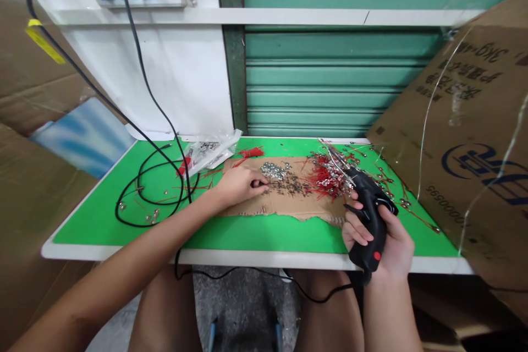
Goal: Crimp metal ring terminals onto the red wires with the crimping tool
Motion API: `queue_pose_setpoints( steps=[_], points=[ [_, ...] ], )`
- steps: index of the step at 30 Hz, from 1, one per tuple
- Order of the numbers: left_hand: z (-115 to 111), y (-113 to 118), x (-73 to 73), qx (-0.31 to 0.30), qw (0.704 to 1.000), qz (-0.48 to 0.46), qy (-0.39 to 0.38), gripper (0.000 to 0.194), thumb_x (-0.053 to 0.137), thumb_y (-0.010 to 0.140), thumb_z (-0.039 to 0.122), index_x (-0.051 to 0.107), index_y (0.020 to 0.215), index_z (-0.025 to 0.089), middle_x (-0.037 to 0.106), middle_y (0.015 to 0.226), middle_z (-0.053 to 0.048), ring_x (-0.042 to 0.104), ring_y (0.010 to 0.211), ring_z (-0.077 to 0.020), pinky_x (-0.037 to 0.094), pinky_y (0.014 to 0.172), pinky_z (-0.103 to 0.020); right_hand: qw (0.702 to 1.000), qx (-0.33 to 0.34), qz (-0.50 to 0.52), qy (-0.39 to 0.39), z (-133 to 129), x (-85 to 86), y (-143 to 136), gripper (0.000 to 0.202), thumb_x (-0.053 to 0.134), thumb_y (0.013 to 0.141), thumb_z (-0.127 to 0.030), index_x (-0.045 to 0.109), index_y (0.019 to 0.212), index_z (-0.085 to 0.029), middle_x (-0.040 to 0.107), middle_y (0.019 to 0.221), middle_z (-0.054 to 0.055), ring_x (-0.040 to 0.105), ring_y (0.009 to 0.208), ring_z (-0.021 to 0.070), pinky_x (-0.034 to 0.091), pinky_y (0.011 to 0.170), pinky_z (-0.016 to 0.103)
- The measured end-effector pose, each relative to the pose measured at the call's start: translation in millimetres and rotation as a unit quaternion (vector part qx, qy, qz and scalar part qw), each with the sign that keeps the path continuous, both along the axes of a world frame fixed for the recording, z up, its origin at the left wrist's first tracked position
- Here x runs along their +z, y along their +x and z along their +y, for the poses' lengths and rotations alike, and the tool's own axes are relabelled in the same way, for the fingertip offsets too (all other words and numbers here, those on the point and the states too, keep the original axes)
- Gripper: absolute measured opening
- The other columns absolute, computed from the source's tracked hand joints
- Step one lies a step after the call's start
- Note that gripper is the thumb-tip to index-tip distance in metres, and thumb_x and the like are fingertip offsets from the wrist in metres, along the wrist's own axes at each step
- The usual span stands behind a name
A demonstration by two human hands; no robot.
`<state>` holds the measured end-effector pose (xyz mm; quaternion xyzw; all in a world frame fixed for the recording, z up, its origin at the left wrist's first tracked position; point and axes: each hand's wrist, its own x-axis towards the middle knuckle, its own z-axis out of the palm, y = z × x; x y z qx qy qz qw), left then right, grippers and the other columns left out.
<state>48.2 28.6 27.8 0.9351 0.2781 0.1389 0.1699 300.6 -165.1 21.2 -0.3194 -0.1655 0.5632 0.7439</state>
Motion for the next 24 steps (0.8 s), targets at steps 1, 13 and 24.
queue_pose_setpoints(
  steps=[1, 13, 24],
  points=[
    [-0.7, 2.0, -3.7, 0.011, 1.0, -0.004, 0.0, 0.018, 0.065, 0.094, 0.032, 0.08, 0.099, 0.023, 0.08, 0.1, -0.003, 0.071, 0.094, -0.0192, 0.051, 0.083, -0.029, 1.0, -0.001, -0.004, -0.001, -0.3, -0.2, 0.1, 0.031, 0.074, 0.084, -0.034, 0.07, 0.111, -0.019, 0.057, 0.085, 0.001, 0.031, 0.045, 0.0065, 0.047, 0.037, 0.017],
    [6.8, -26.1, 4.3, 0.163, 0.982, 0.007, 0.098, 0.02, 0.059, 0.095, 0.03, 0.072, 0.096, 0.015, 0.07, 0.091, -0.01, 0.065, 0.08, -0.0213, 0.05, 0.072, -0.03, 0.998, -0.023, 0.044, -0.031, -0.2, 1.2, -2.9, 0.038, 0.079, 0.075, -0.027, 0.07, 0.11, -0.016, 0.058, 0.082, 0.002, 0.029, 0.045, 0.0046, 0.047, 0.037, 0.016],
    [15.6, -37.0, -13.9, 0.203, 0.978, -0.012, 0.04, 0.014, 0.06, 0.09, 0.024, 0.068, 0.08, 0.018, 0.065, 0.075, -0.005, 0.061, 0.074, -0.0195, 0.048, 0.072, -0.03, 0.998, -0.031, -0.044, -0.04, 2.2, 2.7, -7.0, 0.035, 0.077, 0.077, -0.032, 0.072, 0.109, -0.018, 0.053, 0.082, 0.003, 0.02, 0.045, 0.0064, 0.045, 0.032, 0.021]
  ],
)
